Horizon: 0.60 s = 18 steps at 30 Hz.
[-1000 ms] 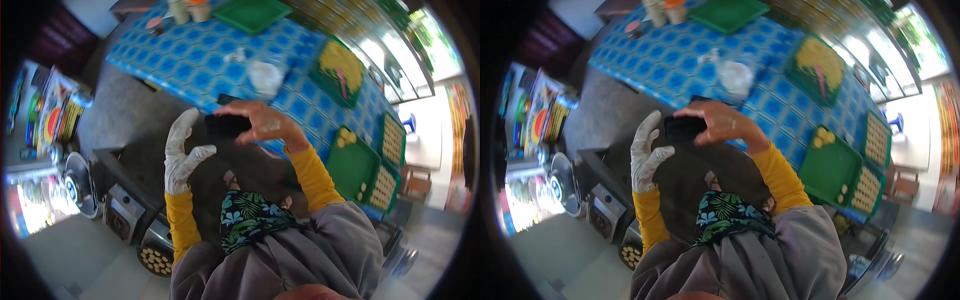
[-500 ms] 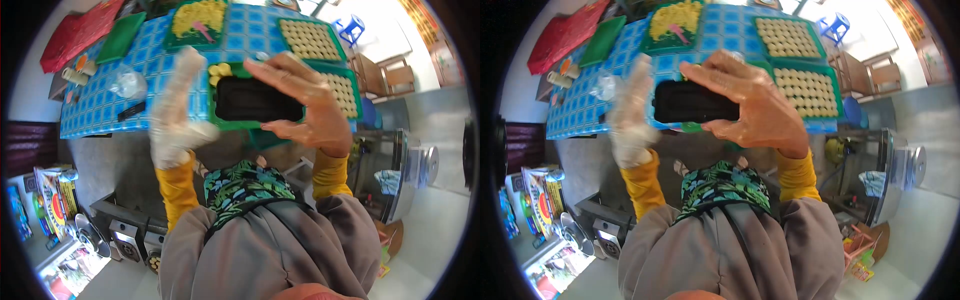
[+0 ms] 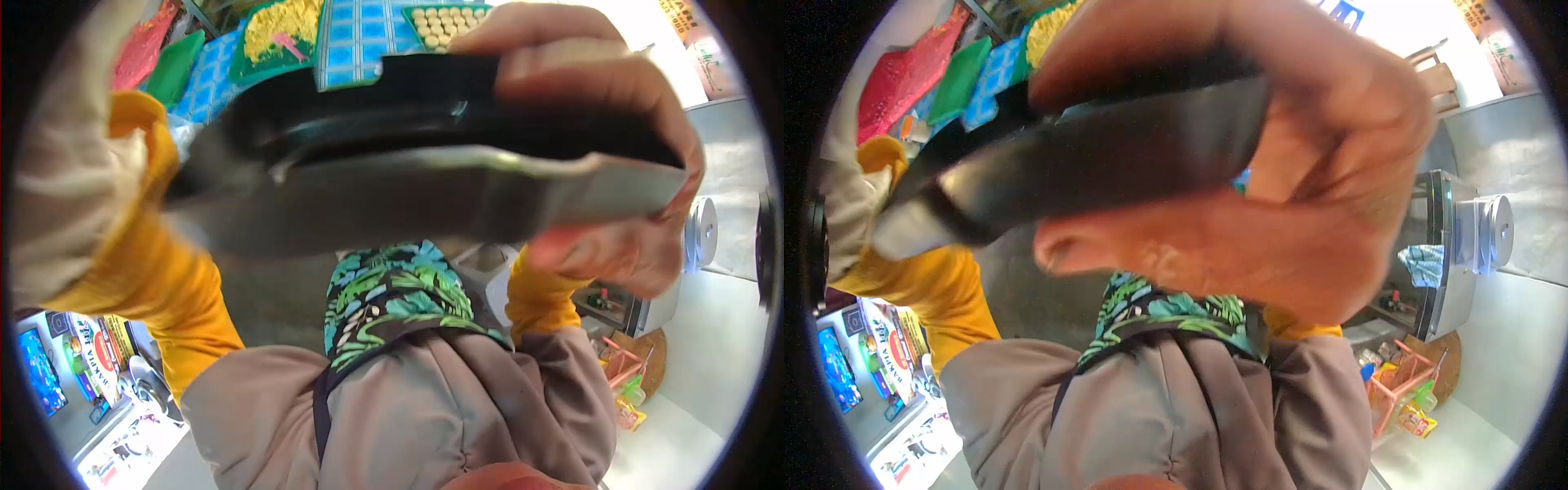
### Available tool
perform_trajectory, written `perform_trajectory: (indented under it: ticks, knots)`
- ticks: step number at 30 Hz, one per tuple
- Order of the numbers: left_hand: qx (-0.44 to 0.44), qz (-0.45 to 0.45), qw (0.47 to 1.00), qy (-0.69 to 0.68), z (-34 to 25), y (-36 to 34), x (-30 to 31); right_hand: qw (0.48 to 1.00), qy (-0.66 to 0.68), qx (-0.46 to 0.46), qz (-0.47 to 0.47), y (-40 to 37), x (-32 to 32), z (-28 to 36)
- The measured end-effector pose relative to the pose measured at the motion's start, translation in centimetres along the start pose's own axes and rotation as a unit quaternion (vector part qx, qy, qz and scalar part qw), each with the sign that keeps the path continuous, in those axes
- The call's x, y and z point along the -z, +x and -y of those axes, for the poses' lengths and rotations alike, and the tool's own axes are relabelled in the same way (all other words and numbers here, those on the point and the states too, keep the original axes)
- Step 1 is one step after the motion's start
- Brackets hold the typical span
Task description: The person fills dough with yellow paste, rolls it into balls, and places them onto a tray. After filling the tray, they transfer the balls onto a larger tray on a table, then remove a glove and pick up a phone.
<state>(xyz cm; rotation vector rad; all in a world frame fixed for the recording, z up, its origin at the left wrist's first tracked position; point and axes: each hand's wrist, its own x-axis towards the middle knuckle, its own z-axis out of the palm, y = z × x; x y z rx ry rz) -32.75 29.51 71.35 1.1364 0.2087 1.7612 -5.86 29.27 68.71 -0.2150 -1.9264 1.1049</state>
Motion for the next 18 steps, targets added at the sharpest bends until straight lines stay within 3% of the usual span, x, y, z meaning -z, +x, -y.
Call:
perform_trajectory:
  ticks: [1,3,5,6,7,10,12,13,15,18]
  knots:
    - [-0.004,-0.004,1.0,-0.007,-0.1,-0.3,-0.8,0.999,0.0,0.002,0.039,0.5,0.1,0.2]
    - [0.004,-0.02,1.0,-0.015,0.6,-0.9,-2.2,0.998,-0.029,0.048,0.024,0.1,-1.0,-0.8]
    - [0.017,-0.047,0.998,-0.026,1.5,-1.8,-3.3,0.995,-0.039,0.061,-0.07,-0.8,-2.4,-1.4]
    - [0.027,-0.069,0.997,-0.026,2.2,-2.6,-3.7,0.979,-0.164,0.116,-0.049,-1.1,-2.1,-2.2]
    - [0.038,-0.093,0.995,-0.027,3.1,-3.0,-3.8,0.978,-0.163,0.12,-0.05,-1.3,-2.7,-2.8]
    - [0.051,-0.142,0.988,-0.016,5.0,-4.4,-2.6,0.977,-0.164,0.071,-0.116,-2.0,-5.4,-4.4]
    - [0.059,-0.123,0.976,0.168,6.8,-5.4,0.3,0.981,-0.039,0.002,-0.19,-2.0,-6.7,-5.2]
    - [0.055,-0.124,0.976,0.17,7.2,-5.8,0.3,0.982,-0.037,0.005,-0.187,-1.8,-7.3,-5.3]
    - [0.058,-0.16,0.965,0.199,8.0,-6.6,-0.6,0.964,0.102,-0.082,-0.233,-1.8,-8.2,-5.5]
    - [0.116,-0.218,0.956,0.16,8.0,-6.7,-0.2,0.958,0.138,-0.124,-0.217,-2.2,-8.5,-6.2]
